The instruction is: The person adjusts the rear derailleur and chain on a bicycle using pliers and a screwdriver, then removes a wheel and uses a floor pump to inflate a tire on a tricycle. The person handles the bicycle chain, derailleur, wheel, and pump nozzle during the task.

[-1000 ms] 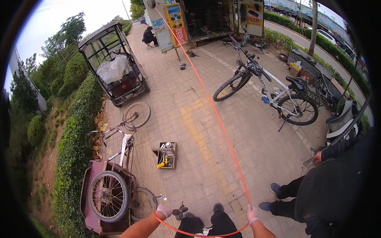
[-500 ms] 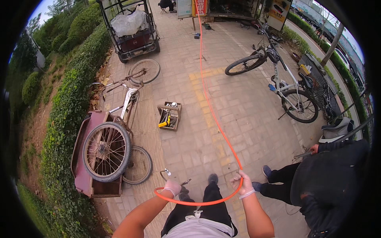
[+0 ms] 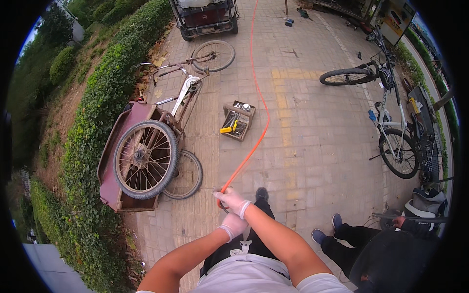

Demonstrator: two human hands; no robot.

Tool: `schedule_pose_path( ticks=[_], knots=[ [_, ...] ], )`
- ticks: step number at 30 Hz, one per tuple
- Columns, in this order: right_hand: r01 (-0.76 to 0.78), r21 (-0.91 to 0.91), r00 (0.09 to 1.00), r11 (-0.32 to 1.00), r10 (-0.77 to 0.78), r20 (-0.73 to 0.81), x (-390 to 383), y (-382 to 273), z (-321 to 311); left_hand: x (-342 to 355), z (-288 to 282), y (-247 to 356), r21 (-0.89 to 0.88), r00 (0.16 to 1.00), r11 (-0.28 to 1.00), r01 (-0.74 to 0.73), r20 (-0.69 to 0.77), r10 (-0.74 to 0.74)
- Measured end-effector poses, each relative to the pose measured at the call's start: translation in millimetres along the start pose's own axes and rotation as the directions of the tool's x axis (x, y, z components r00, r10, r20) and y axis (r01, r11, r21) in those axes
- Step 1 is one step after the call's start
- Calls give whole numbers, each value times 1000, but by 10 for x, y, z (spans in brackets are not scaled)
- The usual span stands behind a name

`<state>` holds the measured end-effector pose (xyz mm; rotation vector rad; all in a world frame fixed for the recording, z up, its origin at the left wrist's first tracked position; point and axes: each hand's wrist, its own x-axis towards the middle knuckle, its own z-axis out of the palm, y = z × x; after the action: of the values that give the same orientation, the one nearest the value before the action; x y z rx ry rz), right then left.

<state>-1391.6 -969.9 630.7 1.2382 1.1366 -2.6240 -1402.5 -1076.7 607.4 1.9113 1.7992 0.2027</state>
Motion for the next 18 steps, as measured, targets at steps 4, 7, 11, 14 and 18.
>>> schedule_pose_path(
  ticks=[4, 7, 11, 14, 18],
  knots=[
    [74, -227, 996, 971, -61, 66, 506, -186, -505, 348, -408, 25, 353, 980, 928, -119, 193, 52],
    [-7, -297, 991, 955, -33, -130, 677, -385, -1016, 552, -658, 60, 334, 963, 908, -255, 171, 207],
    [-157, 32, 900, 987, 156, -407, 784, -730, -1695, 791, -945, 109, 253, 957, 927, -278, 156, 244],
    [17, 21, 902, 1000, -6, -433, 684, -898, -1935, 961, -1159, 89, 178, 987, 974, -142, 101, 125],
    [293, -607, 956, 739, -237, 172, 295, -986, -1947, 1296, -1301, -15, 43, 994, 999, -3, -110, 8]
  ],
)
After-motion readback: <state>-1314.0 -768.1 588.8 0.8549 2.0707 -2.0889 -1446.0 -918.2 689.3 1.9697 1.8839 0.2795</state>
